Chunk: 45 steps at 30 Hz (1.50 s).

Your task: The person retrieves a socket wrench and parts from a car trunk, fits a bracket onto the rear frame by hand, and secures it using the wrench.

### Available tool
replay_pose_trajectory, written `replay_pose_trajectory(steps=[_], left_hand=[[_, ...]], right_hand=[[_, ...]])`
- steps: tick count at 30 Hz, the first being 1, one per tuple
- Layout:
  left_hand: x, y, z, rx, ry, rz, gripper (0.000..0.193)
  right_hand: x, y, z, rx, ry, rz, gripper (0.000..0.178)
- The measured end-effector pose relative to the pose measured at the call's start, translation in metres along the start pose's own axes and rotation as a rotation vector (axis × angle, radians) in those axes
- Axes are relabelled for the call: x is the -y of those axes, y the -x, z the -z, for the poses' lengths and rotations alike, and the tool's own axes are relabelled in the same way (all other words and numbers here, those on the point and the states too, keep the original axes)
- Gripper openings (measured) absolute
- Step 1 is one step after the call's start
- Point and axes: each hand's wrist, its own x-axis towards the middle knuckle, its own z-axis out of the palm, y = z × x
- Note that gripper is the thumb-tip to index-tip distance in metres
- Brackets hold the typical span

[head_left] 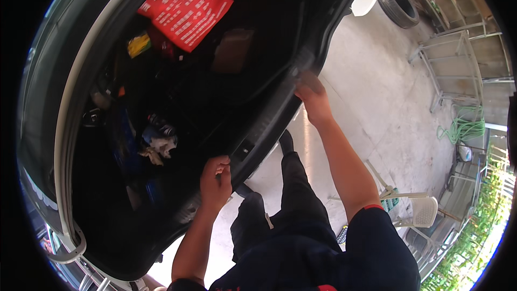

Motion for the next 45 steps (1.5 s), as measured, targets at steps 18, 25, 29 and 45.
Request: replay_pose_trajectory(steps=[18, 25, 29, 45], left_hand=[[-0.098, -0.206, -0.193, 0.056, -0.136, -0.05, 0.033], [-0.069, -0.264, -0.18, 0.109, -0.434, -0.302, 0.053], [-0.104, -0.313, -0.177, -0.07, -0.769, -0.214, 0.055], [-0.115, -0.393, -0.064, -0.347, -0.616, -0.242, 0.041]], right_hand=[[0.099, -0.19, -0.054, 0.087, 0.554, 0.53, 0.047], [0.171, -0.145, -0.186, 0.106, 0.435, 0.592, 0.067], [0.177, -0.14, -0.211, 0.14, 0.457, 0.556, 0.071], [0.022, -0.177, -0.123, 0.29, 0.269, -0.026, 0.021]])
